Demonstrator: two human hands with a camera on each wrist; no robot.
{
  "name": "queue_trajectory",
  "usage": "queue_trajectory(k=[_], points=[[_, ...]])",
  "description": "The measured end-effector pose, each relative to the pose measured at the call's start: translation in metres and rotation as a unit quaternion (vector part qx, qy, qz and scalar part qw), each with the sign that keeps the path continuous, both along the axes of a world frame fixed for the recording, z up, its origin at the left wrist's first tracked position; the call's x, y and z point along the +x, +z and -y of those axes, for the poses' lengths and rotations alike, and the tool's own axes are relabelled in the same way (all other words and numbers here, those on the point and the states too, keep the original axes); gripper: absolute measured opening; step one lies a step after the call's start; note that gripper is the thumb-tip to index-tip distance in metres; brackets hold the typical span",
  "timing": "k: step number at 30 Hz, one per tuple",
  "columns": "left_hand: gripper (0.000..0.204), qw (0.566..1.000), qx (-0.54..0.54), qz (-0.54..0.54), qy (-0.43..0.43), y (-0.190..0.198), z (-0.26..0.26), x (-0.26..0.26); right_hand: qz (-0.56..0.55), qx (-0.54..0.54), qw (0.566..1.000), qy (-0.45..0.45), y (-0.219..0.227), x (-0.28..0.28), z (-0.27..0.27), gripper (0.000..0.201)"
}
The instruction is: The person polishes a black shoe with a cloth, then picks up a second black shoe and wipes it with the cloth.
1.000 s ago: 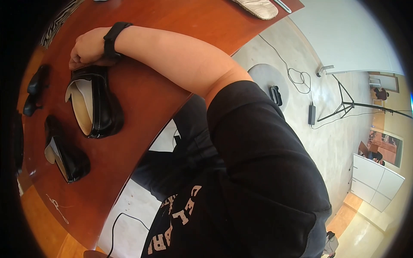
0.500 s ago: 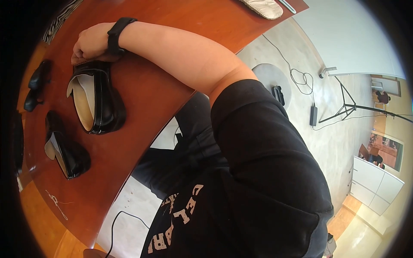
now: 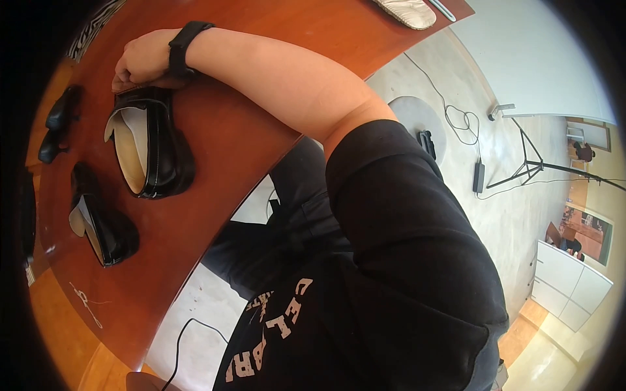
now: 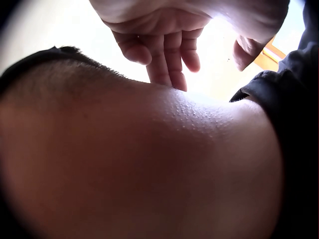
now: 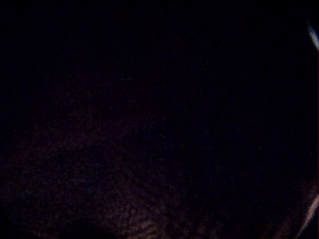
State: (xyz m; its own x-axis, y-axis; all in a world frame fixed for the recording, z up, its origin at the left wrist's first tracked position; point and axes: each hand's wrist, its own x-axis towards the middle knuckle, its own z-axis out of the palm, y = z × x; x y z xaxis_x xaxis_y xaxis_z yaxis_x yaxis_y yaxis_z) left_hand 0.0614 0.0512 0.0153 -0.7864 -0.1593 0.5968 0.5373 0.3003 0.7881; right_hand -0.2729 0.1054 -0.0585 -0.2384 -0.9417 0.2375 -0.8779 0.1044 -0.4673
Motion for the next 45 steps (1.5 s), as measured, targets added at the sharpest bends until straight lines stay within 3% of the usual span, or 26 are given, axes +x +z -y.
queue_trajectory(k=[12,18,24,31,34,37,39,42,45], points=[[0.035,1.0,-0.003,0.007,-0.002,-0.001,0.0,0.0,0.054,-0.018,0.998,0.025,0.001,0.002,0.0,0.025],[0.035,1.0,-0.004,0.009,-0.005,0.0,-0.001,0.0,-0.081,0.055,0.995,0.012,-0.003,-0.012,0.008,0.024],[0.036,1.0,-0.009,0.011,-0.004,0.001,-0.004,0.003,-0.127,0.012,0.99,-0.064,-0.001,-0.001,-0.001,0.026],[0.037,1.0,-0.012,0.015,-0.005,0.003,-0.007,0.004,-0.005,-0.132,0.991,0.029,-0.009,0.012,-0.003,0.027],[0.037,1.0,-0.013,0.015,-0.006,0.004,-0.009,0.004,-0.085,-0.063,0.994,-0.018,-0.015,0.003,0.002,0.026],[0.037,1.0,-0.015,0.017,-0.005,0.004,-0.01,0.004,-0.211,0.043,0.97,-0.109,-0.02,-0.007,0.008,0.026],[0.037,1.0,-0.016,0.019,-0.006,0.004,-0.011,0.004,-0.232,0.069,0.961,-0.136,-0.02,-0.007,0.006,0.026],[0.038,1.0,-0.016,0.021,-0.002,0.004,-0.011,0.005,-0.174,0.052,0.976,-0.118,-0.011,0.0,-0.012,0.025],[0.038,1.0,-0.018,0.02,-0.002,0.005,-0.011,0.006,-0.363,0.018,0.929,-0.073,-0.006,-0.01,-0.01,0.022]])
